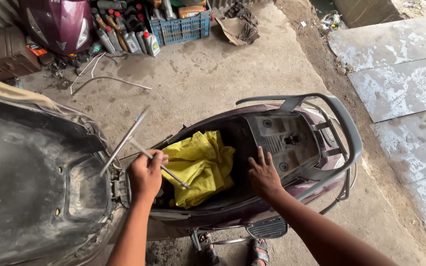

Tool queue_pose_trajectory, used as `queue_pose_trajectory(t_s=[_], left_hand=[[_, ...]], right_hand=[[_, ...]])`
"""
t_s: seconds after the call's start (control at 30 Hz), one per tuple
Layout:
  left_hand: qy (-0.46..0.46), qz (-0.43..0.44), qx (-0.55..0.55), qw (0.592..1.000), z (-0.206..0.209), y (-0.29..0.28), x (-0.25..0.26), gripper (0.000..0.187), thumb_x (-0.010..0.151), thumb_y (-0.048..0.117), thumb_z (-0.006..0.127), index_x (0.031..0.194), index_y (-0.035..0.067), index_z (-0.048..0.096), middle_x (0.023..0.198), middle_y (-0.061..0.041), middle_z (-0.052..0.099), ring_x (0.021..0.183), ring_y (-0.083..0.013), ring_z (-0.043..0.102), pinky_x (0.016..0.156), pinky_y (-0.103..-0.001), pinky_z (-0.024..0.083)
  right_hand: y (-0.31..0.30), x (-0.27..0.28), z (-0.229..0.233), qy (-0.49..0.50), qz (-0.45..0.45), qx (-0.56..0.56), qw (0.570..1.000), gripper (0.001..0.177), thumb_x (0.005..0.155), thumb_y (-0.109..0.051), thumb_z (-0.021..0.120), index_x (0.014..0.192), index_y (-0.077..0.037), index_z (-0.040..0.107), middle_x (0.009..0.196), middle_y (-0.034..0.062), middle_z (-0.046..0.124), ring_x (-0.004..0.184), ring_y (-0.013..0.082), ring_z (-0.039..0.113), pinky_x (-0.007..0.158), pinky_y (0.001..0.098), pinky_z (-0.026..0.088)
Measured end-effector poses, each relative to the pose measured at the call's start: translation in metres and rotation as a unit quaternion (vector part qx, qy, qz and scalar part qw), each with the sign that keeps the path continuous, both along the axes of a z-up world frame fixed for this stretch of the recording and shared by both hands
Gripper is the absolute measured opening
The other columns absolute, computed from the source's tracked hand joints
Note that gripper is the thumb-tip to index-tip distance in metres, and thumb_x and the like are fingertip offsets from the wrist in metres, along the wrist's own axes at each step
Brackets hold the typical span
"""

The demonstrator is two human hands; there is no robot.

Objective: The recorder is repairing a scooter, working on components under the seat and near the engine.

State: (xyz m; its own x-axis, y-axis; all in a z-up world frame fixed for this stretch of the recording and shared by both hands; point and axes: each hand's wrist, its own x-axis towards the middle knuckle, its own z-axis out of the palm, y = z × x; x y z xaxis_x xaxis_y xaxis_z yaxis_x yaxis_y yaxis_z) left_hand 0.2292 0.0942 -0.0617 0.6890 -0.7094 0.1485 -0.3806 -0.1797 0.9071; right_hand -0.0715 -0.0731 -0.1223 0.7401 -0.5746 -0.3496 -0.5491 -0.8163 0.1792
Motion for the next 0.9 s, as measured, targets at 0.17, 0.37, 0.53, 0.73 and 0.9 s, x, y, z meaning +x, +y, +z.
queue_pose_trajectory(t_s=[0.17, 0.37, 0.53, 0.73, 0.9], left_hand=[[0.145, 0.077, -0.083, 0.983, -0.006, 0.020, 0.008, 0.017, 0.103, 0.014, 0.060, 0.105, -0.002, 0.066, 0.093, -0.014, 0.076, 0.087, -0.0214, 0.078, 0.077, -0.034, 0.066], [0.201, 0.127, -0.129, 0.963, -0.001, 0.042, 0.030, 0.017, 0.105, 0.012, 0.059, 0.107, -0.004, 0.062, 0.097, -0.015, 0.075, 0.090, -0.0220, 0.077, 0.083, -0.036, 0.064], [0.127, 0.151, -0.037, 0.980, -0.018, 0.054, 0.032, 0.018, 0.105, 0.015, 0.061, 0.107, -0.002, 0.067, 0.100, -0.014, 0.076, 0.091, -0.0195, 0.077, 0.082, -0.034, 0.065], [0.081, 0.100, -0.034, 0.991, -0.138, 0.074, 0.037, 0.021, 0.101, 0.020, 0.068, 0.108, 0.001, 0.074, 0.103, -0.011, 0.079, 0.096, -0.0192, 0.075, 0.086, -0.032, 0.059], [0.048, 0.116, 0.155, 0.980, -0.109, 0.081, 0.007, 0.024, 0.099, 0.030, 0.068, 0.105, 0.008, 0.077, 0.095, -0.010, 0.079, 0.086, -0.0222, 0.077, 0.076, -0.034, 0.058]], right_hand=[[0.001, -0.003, 0.004, 0.012, 0.003, -0.003, 1.000, 0.025, 0.094, -0.025, 0.058, 0.095, -0.009, 0.077, 0.147, 0.0170, 0.045, 0.153, 0.0499, 0.015, 0.121, 0.0654, 0.017], [0.001, 0.001, 0.004, -0.014, -0.027, 0.027, 0.999, 0.019, 0.090, -0.018, 0.059, 0.090, -0.009, 0.075, 0.151, 0.0159, 0.041, 0.152, 0.0503, 0.011, 0.121, 0.0655, 0.014], [0.000, -0.001, 0.012, -0.014, -0.008, 0.031, 0.999, 0.026, 0.096, -0.022, 0.056, 0.083, -0.008, 0.074, 0.153, 0.0166, 0.040, 0.155, 0.0473, 0.009, 0.124, 0.0634, 0.011], [0.002, -0.003, 0.011, -0.041, -0.045, 0.049, 0.997, 0.019, 0.087, -0.016, 0.059, 0.093, -0.012, 0.077, 0.153, 0.0131, 0.041, 0.155, 0.0460, 0.006, 0.125, 0.0612, 0.009], [0.009, 0.002, 0.031, 0.006, -0.080, 0.066, 0.995, 0.024, 0.095, -0.023, 0.057, 0.094, -0.011, 0.078, 0.159, 0.0079, 0.038, 0.158, 0.0373, 0.006, 0.129, 0.0531, 0.007]])
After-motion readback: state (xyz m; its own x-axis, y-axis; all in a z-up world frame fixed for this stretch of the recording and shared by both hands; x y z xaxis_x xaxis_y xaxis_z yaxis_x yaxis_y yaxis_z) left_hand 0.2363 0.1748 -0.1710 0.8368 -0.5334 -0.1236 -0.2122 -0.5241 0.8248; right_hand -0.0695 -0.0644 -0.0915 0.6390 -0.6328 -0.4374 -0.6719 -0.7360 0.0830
